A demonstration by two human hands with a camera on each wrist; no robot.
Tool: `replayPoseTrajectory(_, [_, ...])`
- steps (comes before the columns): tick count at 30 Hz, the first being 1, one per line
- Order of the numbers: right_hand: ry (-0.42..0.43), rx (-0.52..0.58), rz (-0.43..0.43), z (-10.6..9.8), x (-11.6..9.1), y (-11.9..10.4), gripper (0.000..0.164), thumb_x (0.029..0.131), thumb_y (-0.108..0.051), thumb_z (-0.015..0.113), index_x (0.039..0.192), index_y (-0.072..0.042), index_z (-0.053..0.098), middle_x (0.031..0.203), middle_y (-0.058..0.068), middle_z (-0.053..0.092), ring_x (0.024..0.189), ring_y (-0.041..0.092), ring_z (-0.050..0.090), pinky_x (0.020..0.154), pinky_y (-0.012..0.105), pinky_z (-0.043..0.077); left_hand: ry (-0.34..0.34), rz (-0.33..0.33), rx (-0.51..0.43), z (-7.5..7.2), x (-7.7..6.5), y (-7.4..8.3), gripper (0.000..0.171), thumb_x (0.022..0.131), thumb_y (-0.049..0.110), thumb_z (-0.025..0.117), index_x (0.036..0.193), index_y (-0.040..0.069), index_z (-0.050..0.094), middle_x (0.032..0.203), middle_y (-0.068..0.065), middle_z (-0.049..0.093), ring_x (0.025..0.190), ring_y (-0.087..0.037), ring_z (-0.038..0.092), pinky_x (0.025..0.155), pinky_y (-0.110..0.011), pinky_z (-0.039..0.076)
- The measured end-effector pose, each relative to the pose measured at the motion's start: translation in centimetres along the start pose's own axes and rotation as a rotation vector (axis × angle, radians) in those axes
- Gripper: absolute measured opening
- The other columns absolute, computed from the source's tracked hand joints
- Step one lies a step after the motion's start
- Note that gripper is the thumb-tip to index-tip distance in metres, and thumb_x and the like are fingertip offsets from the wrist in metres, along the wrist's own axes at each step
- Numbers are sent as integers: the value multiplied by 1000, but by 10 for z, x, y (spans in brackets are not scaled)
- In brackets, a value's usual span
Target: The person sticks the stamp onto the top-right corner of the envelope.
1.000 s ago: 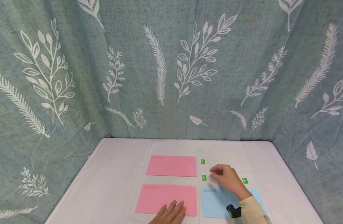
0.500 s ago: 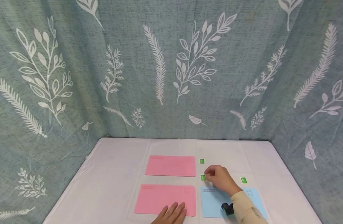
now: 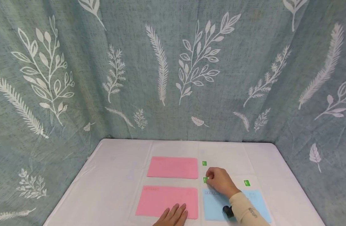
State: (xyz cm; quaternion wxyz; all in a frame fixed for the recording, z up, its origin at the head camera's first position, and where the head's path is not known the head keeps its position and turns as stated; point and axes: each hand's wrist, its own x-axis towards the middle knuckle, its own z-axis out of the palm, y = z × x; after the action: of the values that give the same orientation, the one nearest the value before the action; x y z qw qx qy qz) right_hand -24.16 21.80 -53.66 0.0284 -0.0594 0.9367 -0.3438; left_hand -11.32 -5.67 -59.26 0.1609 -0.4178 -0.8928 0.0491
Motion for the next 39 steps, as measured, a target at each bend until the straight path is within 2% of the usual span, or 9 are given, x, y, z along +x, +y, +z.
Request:
replayPoseTrajectory(3, [-7,-27,5,1,-2,-1,15,84,-4,78,84,-14,67,72,-3,55,68,14,51,64,31,44,151,12,112,13,-4,5,60,106,60,27,139,20,56,143,4,57,125,-15,57,93,-34,51])
replayPoseTrajectory(5, [-3,-37,6,1,-2,-1,15,84,-2,77,82,-13,67,71,-3,55,68,14,51,63,32,43,216,16,168,18,-5,6,57,106,62,30,137,22,57,141,6,59,123,-14,58,91,-33,52])
replayPoseTrajectory(10, [-3,-26,-2,3,-2,-1,16,82,1,74,80,-12,64,71,-2,54,68,15,50,63,32,42,230,20,211,19,-7,5,58,105,63,27,137,23,56,142,7,57,125,-13,56,91,-32,51])
replayPoseTrajectory(16, [14,-15,-23,5,-1,-2,23,80,4,74,80,-14,60,70,-3,54,67,14,50,62,30,42,263,22,197,21,-8,4,57,105,62,30,135,22,58,140,5,59,123,-14,59,89,-34,53])
replayPoseTrajectory(23, [13,-5,-22,6,1,-3,20,81,4,71,78,-14,63,68,-3,54,64,14,50,61,30,42,219,16,136,20,-11,4,58,106,60,31,137,19,58,141,4,59,124,-16,58,91,-35,52])
replayPoseTrajectory(28, [-2,-10,-18,7,4,-4,18,86,-1,72,79,-16,66,69,-4,55,66,15,50,62,32,43,206,9,132,17,-11,3,58,106,61,31,138,21,58,141,5,59,125,-15,58,92,-34,52])
replayPoseTrajectory(33, [2,-11,-23,2,6,-1,17,90,-6,74,78,-17,68,71,-5,59,67,14,52,63,33,46,108,3,106,9,-8,2,60,106,61,26,141,23,57,144,7,57,128,-13,56,94,-32,51])
replayPoseTrajectory(36, [5,-4,-25,-2,8,2,16,91,-7,74,79,-17,69,72,-6,60,67,14,53,63,32,46,18,-10,50,0,-3,0,63,107,60,21,142,23,57,146,7,55,130,-13,54,96,-33,50])
replayPoseTrajectory(39, [2,8,-25,-4,9,4,16,91,-9,74,79,-18,69,73,-6,60,67,14,54,62,31,47,-83,-29,-61,-8,0,-1,69,106,61,15,145,21,55,150,6,52,134,-15,51,99,-35,49])
